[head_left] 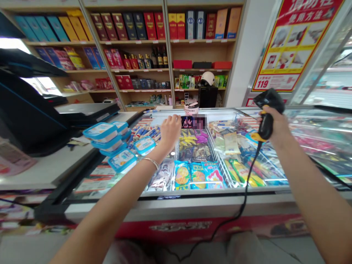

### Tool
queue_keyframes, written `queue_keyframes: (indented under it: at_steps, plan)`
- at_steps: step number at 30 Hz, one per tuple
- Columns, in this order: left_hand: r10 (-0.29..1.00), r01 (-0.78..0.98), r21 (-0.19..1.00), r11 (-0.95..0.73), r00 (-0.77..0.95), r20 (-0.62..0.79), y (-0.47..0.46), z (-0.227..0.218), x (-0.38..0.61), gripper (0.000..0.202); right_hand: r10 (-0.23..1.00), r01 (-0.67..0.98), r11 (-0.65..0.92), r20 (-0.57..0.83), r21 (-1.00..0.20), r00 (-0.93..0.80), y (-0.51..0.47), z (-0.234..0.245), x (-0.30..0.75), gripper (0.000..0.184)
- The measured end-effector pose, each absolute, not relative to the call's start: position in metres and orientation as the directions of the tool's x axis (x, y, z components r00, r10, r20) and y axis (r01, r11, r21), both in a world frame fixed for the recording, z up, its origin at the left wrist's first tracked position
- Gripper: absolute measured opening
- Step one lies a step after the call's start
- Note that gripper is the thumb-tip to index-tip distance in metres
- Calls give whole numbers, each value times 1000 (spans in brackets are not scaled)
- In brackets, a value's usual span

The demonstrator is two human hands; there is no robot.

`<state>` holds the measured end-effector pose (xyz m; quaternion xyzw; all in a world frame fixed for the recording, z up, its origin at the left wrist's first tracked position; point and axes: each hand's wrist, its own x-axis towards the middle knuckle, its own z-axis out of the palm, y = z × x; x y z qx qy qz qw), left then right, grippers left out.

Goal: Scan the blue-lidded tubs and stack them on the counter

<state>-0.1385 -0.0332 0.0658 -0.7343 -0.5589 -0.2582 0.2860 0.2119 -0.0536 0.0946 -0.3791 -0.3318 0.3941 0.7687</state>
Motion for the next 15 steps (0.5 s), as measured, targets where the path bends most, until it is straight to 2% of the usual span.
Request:
queue_keyframes:
  at_steps: [4, 7, 11, 15]
  plan:
    - [674, 866, -204, -457, 487, 555, -7, 47, -57, 35, 914, -436, 288, 110, -852, 390, -47, 75, 281, 20]
    - [631, 752, -187, -632, 640, 439, 19, 31, -7, 51, 917, -489, 235, 24, -840, 399, -39, 53, 313, 22]
    - [655, 734, -87, -674, 647, 390, 53, 14, 34, 53, 894, -591, 231, -72, -773, 443, -33, 26, 335, 20]
    - [702, 765, -63, -641, 617, 354, 75, 9, 54, 46, 907, -622, 208, -88, -755, 411, -29, 13, 342, 12]
